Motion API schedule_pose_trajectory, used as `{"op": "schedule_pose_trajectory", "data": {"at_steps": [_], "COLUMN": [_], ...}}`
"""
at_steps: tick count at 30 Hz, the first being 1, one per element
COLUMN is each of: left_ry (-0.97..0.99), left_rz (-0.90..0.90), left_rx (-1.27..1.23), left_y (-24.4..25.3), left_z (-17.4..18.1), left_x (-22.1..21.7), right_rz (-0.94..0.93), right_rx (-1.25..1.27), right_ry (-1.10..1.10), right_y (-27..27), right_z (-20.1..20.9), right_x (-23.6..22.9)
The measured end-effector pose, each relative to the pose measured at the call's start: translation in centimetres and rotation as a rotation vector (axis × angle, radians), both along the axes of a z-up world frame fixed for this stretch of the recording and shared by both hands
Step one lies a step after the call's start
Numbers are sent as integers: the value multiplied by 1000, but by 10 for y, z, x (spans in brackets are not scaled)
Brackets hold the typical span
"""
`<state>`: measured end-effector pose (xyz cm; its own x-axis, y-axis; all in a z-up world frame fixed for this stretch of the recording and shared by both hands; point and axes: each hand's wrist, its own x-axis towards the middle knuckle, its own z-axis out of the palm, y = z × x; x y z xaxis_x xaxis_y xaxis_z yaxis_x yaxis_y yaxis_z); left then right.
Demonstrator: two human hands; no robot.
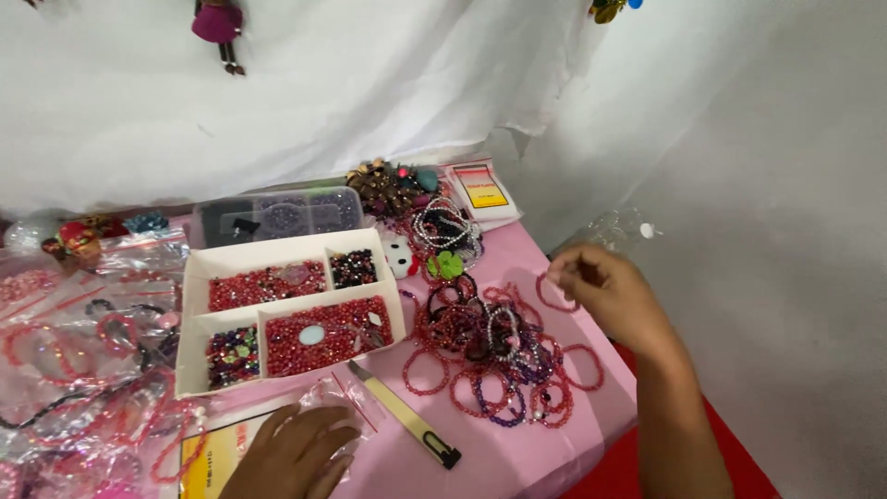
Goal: Packaging beaded bracelets into small plastic bags and organizing jewelry supplies on a workshop table.
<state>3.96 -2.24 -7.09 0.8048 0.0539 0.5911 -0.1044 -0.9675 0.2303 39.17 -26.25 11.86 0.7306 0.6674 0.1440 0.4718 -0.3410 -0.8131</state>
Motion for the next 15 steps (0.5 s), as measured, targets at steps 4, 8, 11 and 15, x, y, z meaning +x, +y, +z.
{"op": "schedule_pose_trajectory", "data": {"at_steps": [4, 8, 11, 15], "left_ry": [-86, -132, 55, 195], "left_rz": [41, -27, 1, -28], "left_rx": [21, -141, -605, -1195], "left_y": [-4, -8, -21, -28], "left_z": [27, 42, 57, 48], "left_x": [1, -7, -14, -10], "right_rz": [39, 165, 350, 531], "right_rx": [153, 234, 251, 183], "right_ry": [-9, 210, 395, 645], "right_y": [6, 18, 39, 71], "right_z": [25, 1, -15, -31], "right_x": [-16, -34, -73, -119]}}
